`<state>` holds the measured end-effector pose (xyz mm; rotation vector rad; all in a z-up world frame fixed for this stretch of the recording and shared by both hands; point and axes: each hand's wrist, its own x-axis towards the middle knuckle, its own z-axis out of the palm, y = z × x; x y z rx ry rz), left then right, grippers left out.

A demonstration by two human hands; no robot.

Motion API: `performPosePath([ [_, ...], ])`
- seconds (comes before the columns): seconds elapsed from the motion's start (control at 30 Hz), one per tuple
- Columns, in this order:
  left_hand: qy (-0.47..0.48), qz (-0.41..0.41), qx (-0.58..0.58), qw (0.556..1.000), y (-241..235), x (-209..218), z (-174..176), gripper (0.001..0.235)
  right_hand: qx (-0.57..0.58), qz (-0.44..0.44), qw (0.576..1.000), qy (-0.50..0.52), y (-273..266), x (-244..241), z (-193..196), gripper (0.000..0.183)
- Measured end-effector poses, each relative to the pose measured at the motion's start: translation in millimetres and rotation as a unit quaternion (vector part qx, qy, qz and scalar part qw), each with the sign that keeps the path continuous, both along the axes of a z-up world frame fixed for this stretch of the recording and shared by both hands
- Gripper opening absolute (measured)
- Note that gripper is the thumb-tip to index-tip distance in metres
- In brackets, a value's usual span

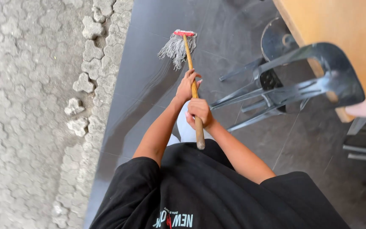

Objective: Mopping the floor of an outdoor patio area.

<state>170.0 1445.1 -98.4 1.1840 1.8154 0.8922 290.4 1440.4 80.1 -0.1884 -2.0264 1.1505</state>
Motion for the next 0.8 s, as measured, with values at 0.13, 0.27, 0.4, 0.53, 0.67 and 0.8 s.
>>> performPosePath([
  [0.13, 0.052, 0.042, 0.135, 0.989, 17.5, 2.9, -40.9, 0.039, 0.021, 0.026, 0.999, -0.004, 31.2, -0.8, -16.1, 0.020],
  [0.27, 0.034, 0.036, 0.089, 0.995, -11.7, 2.6, -0.9, 0.039, -0.005, 0.029, 0.999, -0.018, 6.4, -3.1, -26.7, 0.021],
  [0.4, 0.047, 0.064, 0.047, 0.996, -74.3, 21.8, 32.2, 0.034, 0.001, 0.040, 0.997, -0.060, -50.1, 7.9, -13.0, 0.024],
  [0.53, 0.045, 0.057, -0.004, 0.997, -132.0, 54.0, 53.8, 0.026, -0.018, 0.056, 0.997, -0.043, -108.4, 39.0, -0.5, 0.024],
  [0.67, 0.045, 0.032, -0.050, 0.997, -220.6, 101.7, 66.9, 0.024, -0.068, 0.091, 0.990, -0.081, -186.1, 88.9, 15.3, 0.024],
  [0.8, 0.034, 0.031, -0.070, 0.997, -289.5, 154.1, 101.0, 0.027, -0.062, 0.167, 0.977, -0.119, -240.5, 135.5, 42.1, 0.022],
])
